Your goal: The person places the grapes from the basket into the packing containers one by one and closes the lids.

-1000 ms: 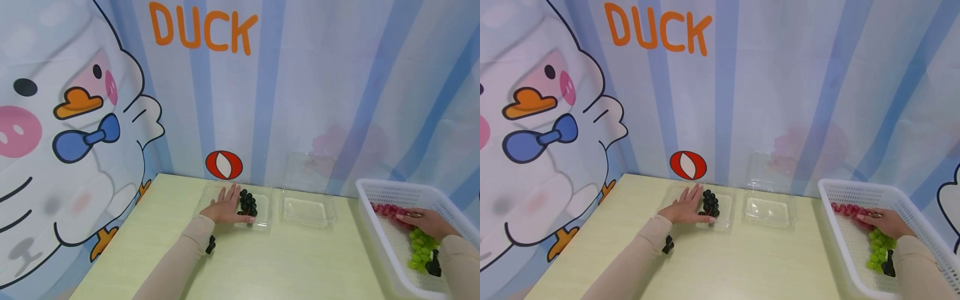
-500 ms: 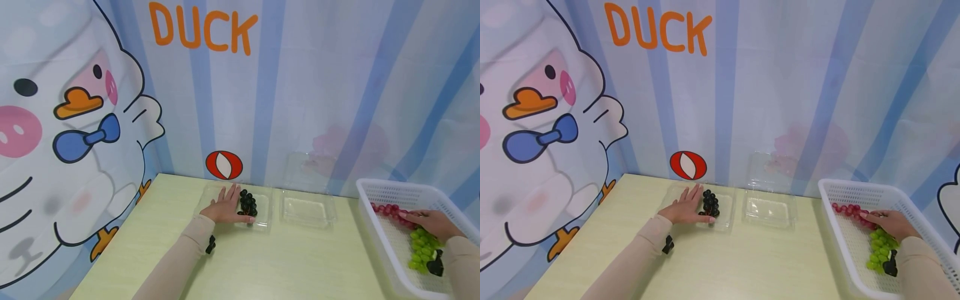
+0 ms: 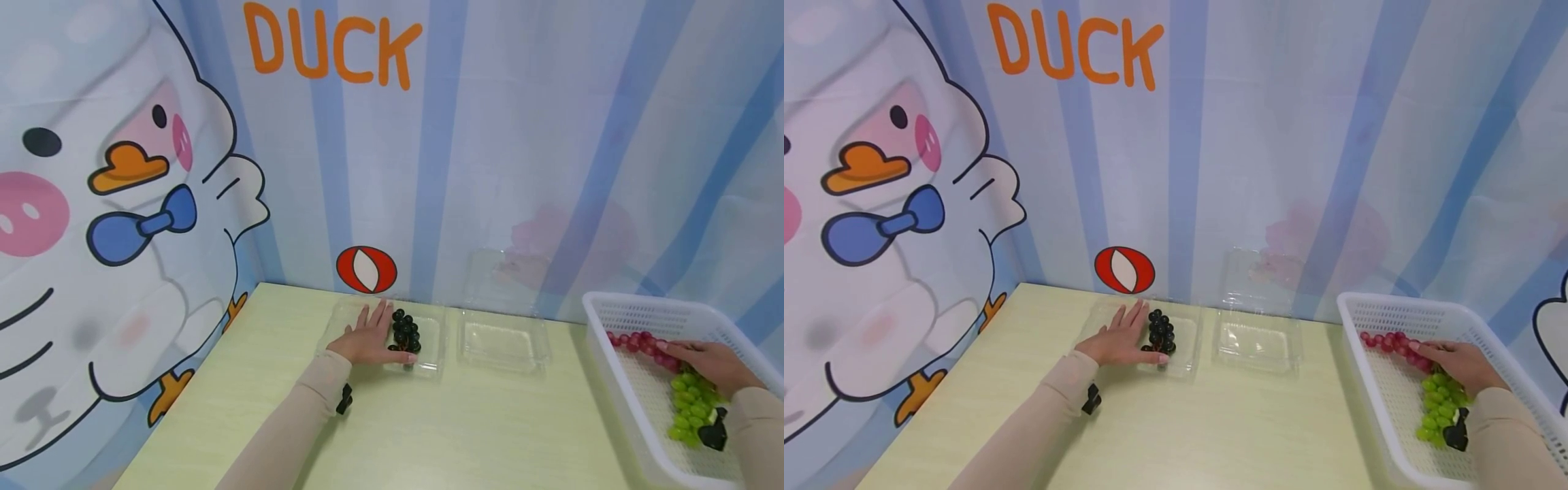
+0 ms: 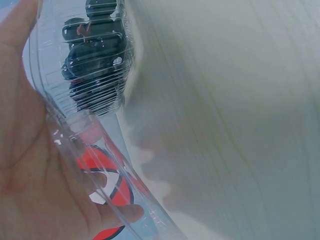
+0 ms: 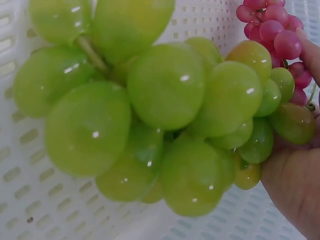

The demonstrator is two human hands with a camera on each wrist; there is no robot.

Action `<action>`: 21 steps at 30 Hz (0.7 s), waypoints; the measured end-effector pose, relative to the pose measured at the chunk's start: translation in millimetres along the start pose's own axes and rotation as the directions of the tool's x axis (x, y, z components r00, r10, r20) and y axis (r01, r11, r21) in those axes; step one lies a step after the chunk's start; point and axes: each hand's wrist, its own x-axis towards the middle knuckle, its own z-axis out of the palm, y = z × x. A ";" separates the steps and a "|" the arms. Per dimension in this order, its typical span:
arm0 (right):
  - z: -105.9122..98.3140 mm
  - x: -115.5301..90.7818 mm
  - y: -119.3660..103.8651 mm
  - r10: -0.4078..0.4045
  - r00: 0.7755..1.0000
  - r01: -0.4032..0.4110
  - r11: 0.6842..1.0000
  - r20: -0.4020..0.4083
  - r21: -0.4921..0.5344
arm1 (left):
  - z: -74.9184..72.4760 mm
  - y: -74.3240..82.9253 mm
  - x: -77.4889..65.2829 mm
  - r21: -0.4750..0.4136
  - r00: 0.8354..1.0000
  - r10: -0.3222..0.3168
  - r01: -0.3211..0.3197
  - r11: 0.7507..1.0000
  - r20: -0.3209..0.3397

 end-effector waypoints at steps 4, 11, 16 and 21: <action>-1.4 -1.6 -1.2 0.010 1.000 -0.010 1.000 -0.011 -0.002 | -0.3 0.9 -1.1 -0.005 1.000 0.005 -0.005 1.000 -0.008; -5.1 -3.9 -6.0 -0.018 1.000 0.017 0.999 -0.019 -0.035 | -0.4 1.2 -1.5 -0.002 1.000 0.001 -0.001 1.000 -0.014; -5.8 -10.4 -12.1 -0.059 0.996 0.057 0.998 -0.068 -0.041 | 0.2 1.4 -0.4 0.005 1.000 -0.001 0.001 1.000 -0.012; -5.5 -14.1 -15.7 -0.064 0.992 0.065 0.998 -0.107 0.005 | 0.6 0.6 0.2 0.013 1.000 -0.005 0.006 1.000 -0.013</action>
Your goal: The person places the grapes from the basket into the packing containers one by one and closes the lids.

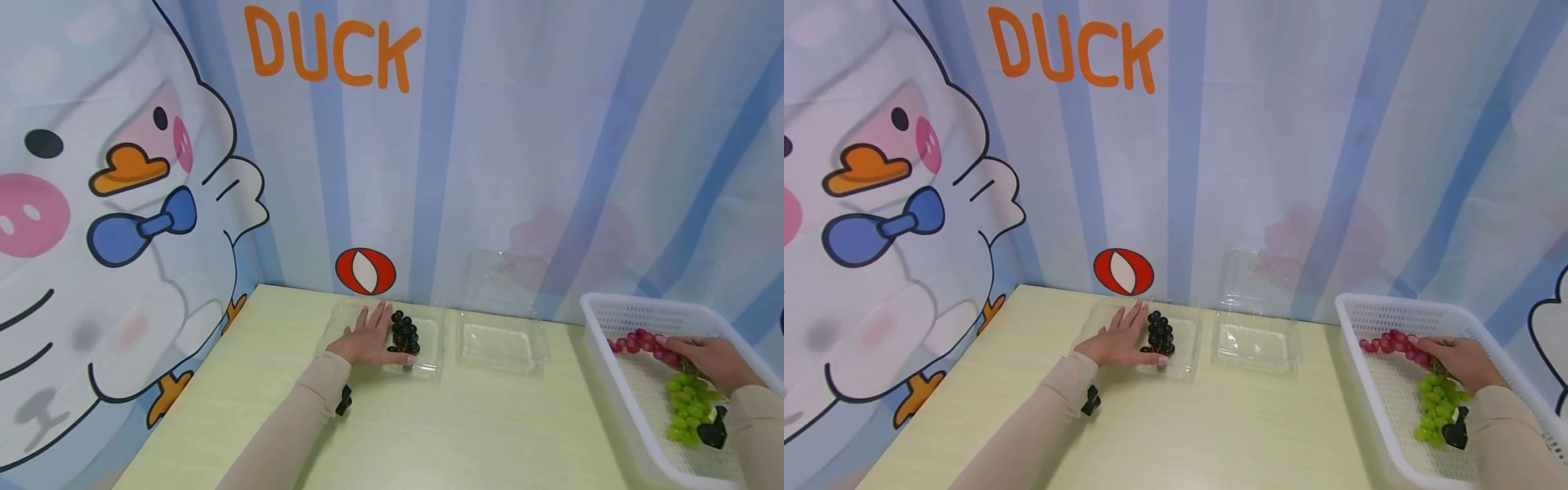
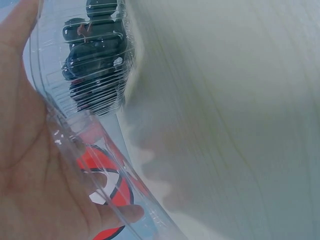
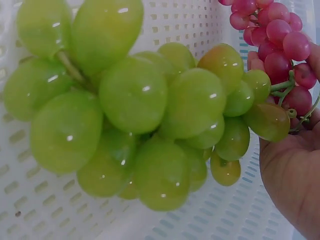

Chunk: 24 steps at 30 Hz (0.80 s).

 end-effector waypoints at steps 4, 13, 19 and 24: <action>-1.8 0.1 0.1 0.002 1.000 -0.002 1.000 -0.013 0.008 | -0.3 1.3 -1.1 -0.009 1.000 0.001 -0.001 1.000 0.001; -1.2 1.0 2.4 -0.015 0.998 0.017 0.999 -0.069 0.031 | -0.8 2.3 -1.7 -0.008 1.000 0.001 -0.001 1.000 0.004; -2.4 -1.5 -2.9 -0.008 0.999 0.011 0.998 -0.049 0.065 | -0.7 1.2 0.6 -0.003 1.000 0.000 0.000 1.000 0.013; -3.0 -5.2 -8.4 -0.021 0.999 0.024 0.997 -0.030 0.078 | 0.2 -0.4 1.5 -0.003 1.000 0.002 -0.001 1.000 0.011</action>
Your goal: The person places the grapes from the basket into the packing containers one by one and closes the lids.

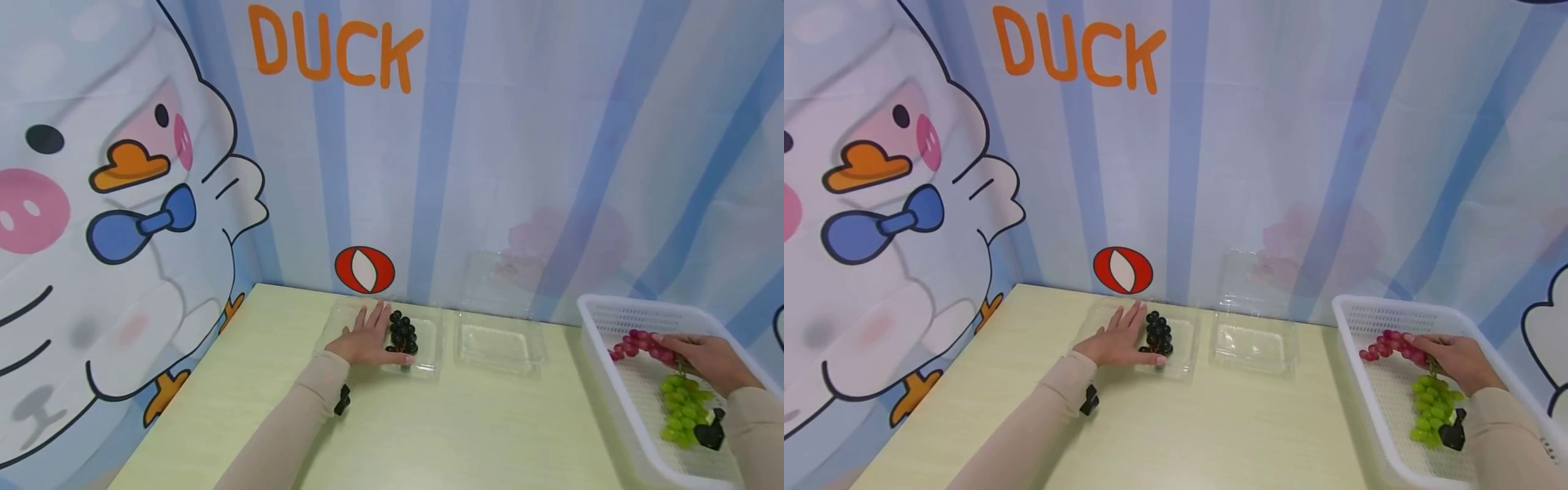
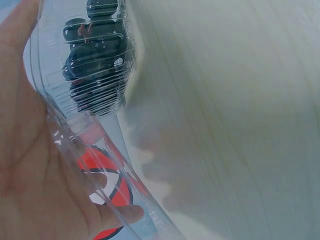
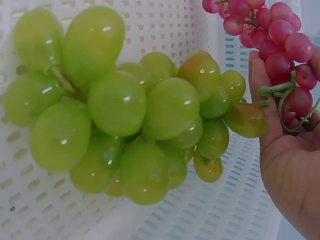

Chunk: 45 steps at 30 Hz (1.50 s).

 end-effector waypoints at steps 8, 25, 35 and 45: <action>-2.0 -4.4 -7.5 0.004 1.000 -0.004 1.000 0.019 0.007 | 0.5 -0.1 -0.9 -0.008 1.000 0.002 -0.002 1.000 0.002; -5.3 -14.1 -25.6 -0.048 0.999 0.048 0.999 -0.011 0.003 | -2.7 0.8 -1.0 -0.005 1.000 -0.002 0.002 1.000 0.006; -1.8 -19.2 -33.7 -0.079 0.996 0.081 0.995 -0.047 0.051 | -1.2 -0.1 -1.7 -0.006 1.000 0.007 -0.007 1.000 0.001; -3.2 -23.7 -41.0 -0.094 0.994 0.098 0.992 -0.052 0.078 | -0.3 -0.7 -0.4 -0.004 1.000 0.009 -0.009 1.000 -0.002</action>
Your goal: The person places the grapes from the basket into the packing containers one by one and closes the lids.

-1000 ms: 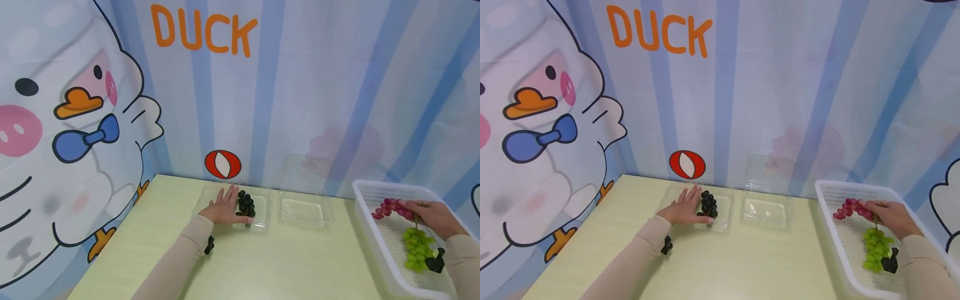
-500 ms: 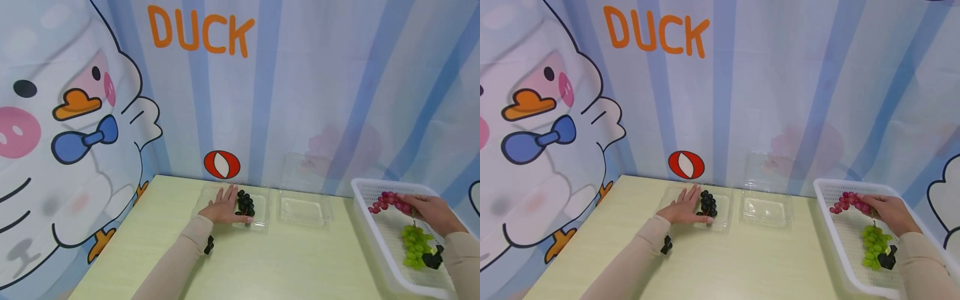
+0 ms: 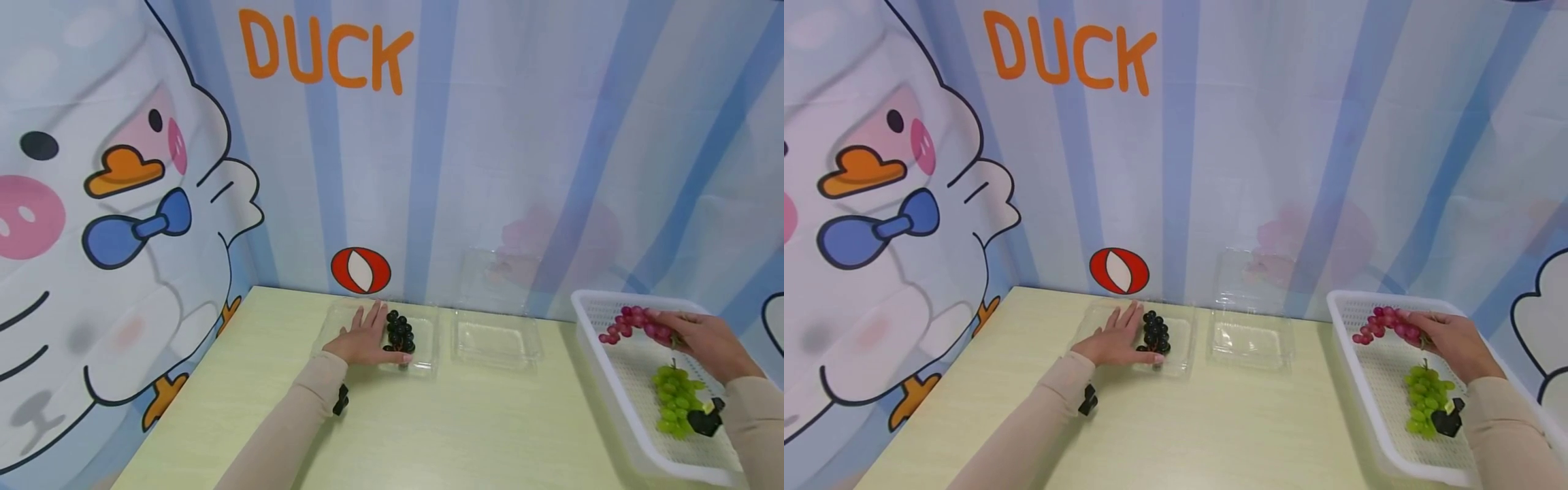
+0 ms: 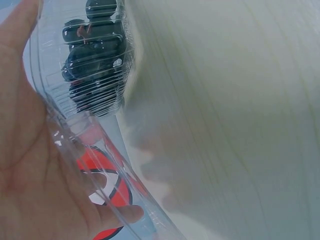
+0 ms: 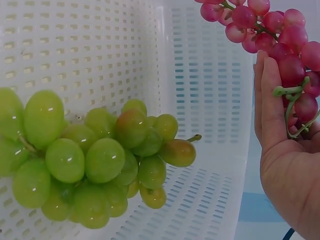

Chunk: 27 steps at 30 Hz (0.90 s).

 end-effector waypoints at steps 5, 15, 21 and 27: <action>2.2 0.5 -4.5 -0.012 1.000 0.012 1.000 -0.011 0.019 | 1.1 0.3 -1.9 -0.012 1.000 -0.002 0.002 1.000 -0.006; 3.0 3.1 -12.7 -0.030 0.999 0.029 0.995 0.011 0.094 | 1.8 0.3 -1.6 -0.009 1.000 0.001 -0.001 1.000 -0.005; 5.5 3.8 -23.0 -0.053 0.998 0.048 0.989 0.032 0.137 | 1.0 0.0 -0.6 -0.009 1.000 0.001 -0.001 1.000 0.000; 7.4 0.4 -33.7 -0.068 0.995 0.053 0.980 0.072 0.193 | -0.1 0.5 -1.9 -0.008 1.000 0.004 -0.004 1.000 -0.003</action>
